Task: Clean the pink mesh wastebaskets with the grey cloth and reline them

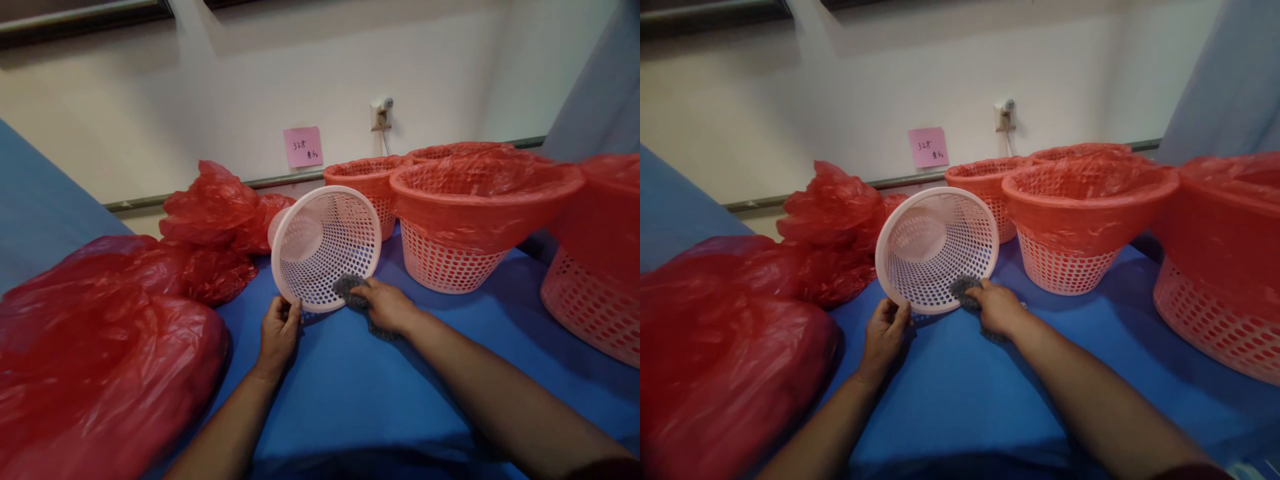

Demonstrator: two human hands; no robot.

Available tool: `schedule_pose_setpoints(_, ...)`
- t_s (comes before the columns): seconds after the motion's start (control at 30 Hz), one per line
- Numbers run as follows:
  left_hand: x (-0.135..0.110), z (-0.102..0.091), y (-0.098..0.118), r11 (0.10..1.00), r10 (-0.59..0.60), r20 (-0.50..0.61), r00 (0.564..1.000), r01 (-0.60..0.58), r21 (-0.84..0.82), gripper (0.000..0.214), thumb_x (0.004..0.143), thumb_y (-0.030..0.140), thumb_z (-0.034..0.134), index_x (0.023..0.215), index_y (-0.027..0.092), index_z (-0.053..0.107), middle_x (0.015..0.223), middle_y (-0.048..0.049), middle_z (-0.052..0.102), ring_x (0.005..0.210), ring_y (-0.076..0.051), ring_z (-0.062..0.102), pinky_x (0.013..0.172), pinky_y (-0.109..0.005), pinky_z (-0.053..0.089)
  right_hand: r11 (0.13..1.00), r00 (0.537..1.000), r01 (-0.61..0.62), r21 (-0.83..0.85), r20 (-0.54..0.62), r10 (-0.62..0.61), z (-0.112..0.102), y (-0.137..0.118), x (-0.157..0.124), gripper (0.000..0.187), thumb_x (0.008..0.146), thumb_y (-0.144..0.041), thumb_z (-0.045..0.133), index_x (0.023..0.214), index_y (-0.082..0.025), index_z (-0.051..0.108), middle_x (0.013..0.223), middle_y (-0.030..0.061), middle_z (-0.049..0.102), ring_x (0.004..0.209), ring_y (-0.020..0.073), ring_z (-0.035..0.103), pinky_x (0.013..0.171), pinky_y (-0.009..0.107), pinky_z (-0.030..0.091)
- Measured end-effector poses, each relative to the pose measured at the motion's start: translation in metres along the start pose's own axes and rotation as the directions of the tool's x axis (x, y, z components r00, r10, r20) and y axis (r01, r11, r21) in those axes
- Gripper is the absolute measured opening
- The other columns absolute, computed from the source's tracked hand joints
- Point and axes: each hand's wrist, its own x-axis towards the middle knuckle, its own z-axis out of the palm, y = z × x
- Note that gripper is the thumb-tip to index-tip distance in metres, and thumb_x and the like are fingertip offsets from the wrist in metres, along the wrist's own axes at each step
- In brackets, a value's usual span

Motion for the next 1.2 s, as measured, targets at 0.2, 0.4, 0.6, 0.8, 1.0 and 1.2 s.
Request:
schedule_pose_setpoints(0.2, 0.0, 0.008, -0.013, 0.992, -0.126, 0.209, 0.97, 0.124, 0.02, 0.037, 0.08, 0.05, 0.07, 0.09, 0.016, 0.062, 0.065, -0.0013, 0.069, 0.057, -0.017, 0.066, 0.057, -0.028, 0.053, 0.978, 0.982, 0.165, 0.124, 0.075, -0.175, 0.006, -0.014, -0.006, 0.075, 0.074, -0.005, 0.054, 0.143, -0.034, 0.057, 0.136, 0.0053, 0.058, 0.117, 0.0207, 0.062, 0.098, 0.029, 0.048)
schedule_pose_setpoints(0.4, 0.0, -0.002, -0.006, 1.0, -0.01, 0.025, 1.0, 0.01, -0.007, 0.028, 0.085, 0.046, 0.067, 0.085, 0.019, 0.057, 0.061, 0.0048, 0.06, 0.051, -0.012, 0.057, 0.05, -0.023, 0.048, 0.945, 0.929, -0.32, -0.069, -0.221, 0.299, -0.016, 0.017, 0.004, 0.067, 0.086, -0.008, 0.046, 0.149, -0.031, 0.05, 0.134, 0.0121, 0.055, 0.103, 0.0241, 0.066, 0.09, 0.035, 0.05)
schedule_pose_setpoints(0.6, -0.001, 0.001, -0.004, 1.0, -0.03, 0.088, 0.996, 0.03, -0.008, 0.031, 0.086, 0.049, 0.065, 0.084, 0.019, 0.057, 0.064, 0.003, 0.063, 0.054, -0.013, 0.06, 0.054, -0.025, 0.051, 0.989, 0.989, -0.142, -0.05, -0.055, 0.14, -0.008, 0.004, 0.0, 0.068, 0.081, -0.008, 0.053, 0.144, -0.032, 0.056, 0.13, 0.0097, 0.057, 0.102, 0.0221, 0.066, 0.09, 0.032, 0.049)
schedule_pose_setpoints(0.8, 0.0, 0.008, -0.014, 0.993, -0.117, 0.228, 0.967, 0.113, 0.032, 0.032, 0.083, 0.046, 0.067, 0.091, 0.015, 0.065, 0.07, -0.0032, 0.071, 0.064, -0.018, 0.068, 0.064, -0.03, 0.054, 0.977, 0.982, 0.139, 0.161, 0.101, -0.157, 0.008, -0.018, -0.006, 0.075, 0.074, -0.006, 0.055, 0.143, -0.035, 0.056, 0.132, 0.0052, 0.059, 0.114, 0.0204, 0.062, 0.099, 0.031, 0.047)
schedule_pose_setpoints(1.0, -0.001, -0.003, 0.004, 1.0, -0.019, -0.035, 0.999, 0.019, -0.008, 0.03, 0.086, 0.047, 0.066, 0.08, 0.019, 0.057, 0.061, 0.0048, 0.057, 0.05, -0.011, 0.053, 0.048, -0.022, 0.046, 0.964, 0.956, -0.261, -0.045, -0.152, 0.251, -0.013, 0.011, 0.003, 0.066, 0.086, -0.009, 0.047, 0.147, -0.031, 0.053, 0.131, 0.0118, 0.056, 0.1, 0.0239, 0.066, 0.088, 0.035, 0.05)
schedule_pose_setpoints(1.2, -0.001, -0.001, 0.003, 1.0, 0.005, 0.013, 1.0, -0.005, -0.001, 0.03, 0.086, 0.049, 0.066, 0.086, 0.019, 0.06, 0.065, 0.0031, 0.061, 0.055, -0.012, 0.058, 0.055, -0.024, 0.049, 0.986, 0.987, -0.157, -0.057, -0.042, 0.155, -0.011, 0.001, 0.0, 0.066, 0.083, -0.01, 0.051, 0.145, -0.032, 0.055, 0.128, 0.0109, 0.056, 0.098, 0.0225, 0.066, 0.087, 0.034, 0.05)
